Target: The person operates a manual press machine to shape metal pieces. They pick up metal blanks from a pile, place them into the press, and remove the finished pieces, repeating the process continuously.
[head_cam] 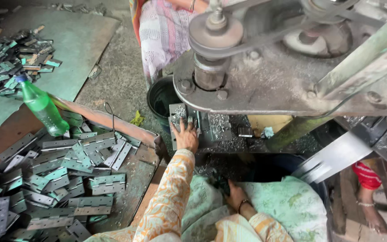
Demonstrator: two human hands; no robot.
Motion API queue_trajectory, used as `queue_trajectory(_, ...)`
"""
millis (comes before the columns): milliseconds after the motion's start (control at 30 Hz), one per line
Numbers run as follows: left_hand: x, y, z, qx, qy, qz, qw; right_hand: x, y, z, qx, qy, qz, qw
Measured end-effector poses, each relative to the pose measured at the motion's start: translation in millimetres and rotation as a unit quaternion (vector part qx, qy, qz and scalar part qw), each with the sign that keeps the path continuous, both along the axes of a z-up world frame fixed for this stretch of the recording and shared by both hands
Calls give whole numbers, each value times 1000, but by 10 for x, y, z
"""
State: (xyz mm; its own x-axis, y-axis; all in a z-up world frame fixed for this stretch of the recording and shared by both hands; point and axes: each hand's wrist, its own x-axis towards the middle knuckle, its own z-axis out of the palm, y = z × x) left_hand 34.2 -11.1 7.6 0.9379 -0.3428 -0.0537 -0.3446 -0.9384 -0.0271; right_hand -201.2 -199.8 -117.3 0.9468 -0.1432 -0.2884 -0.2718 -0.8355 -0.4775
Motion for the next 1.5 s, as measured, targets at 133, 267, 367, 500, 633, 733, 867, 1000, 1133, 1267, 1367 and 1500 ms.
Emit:
queue_trajectory(133, 101, 32, 103, -34, -43, -7, 998, 146, -42, 226, -38, -7, 9, 999)
queue_trajectory(267, 210, 54, 76, -50, -101, -5, 994, 203, -149, 441, -61, 33, 26, 997)
queue_trajectory(367, 385, 13, 95, -22, -41, 9, 999, 242, -170, 468, -49, 27, 24, 998)
queue_trajectory(500, 461, 34, -21, 0, -22, -2, 1000, 62, -19, 249, -34, 35, -5, 999)
queue_trajectory(633, 425, 90, -109, -74, -107, -13, 991, 49, 73, 72, -32, 56, -5, 998)
queue_trajectory(733, 371, 64, -38, -40, -63, -16, 997, 115, 3, 81, -29, 36, -6, 999)
queue_trajectory(867, 96, 317, 101, -119, -81, -34, 989, 152, -32, 219, -53, -16, 19, 998)
queue_trajectory(1000, -154, 1105, -112, -241, -220, 70, 943, 202, -196, 466, -94, 29, 30, 995)
queue_trajectory(1133, -258, 2077, -516, -254, -256, 308, 880, 372, -289, 732, -138, 85, 55, 985)
queue_trajectory(1267, -429, 2795, -984, -288, -58, 610, 736, 418, -244, 890, -150, 106, 52, 982)
queue_trajectory(1367, -494, 3056, -1295, -223, 38, 667, 710, 400, -244, 890, -158, 102, 55, 981)
queue_trajectory(1500, -423, 3295, -1534, -171, -4, 662, 730, 432, -305, 786, -163, 113, 49, 979)
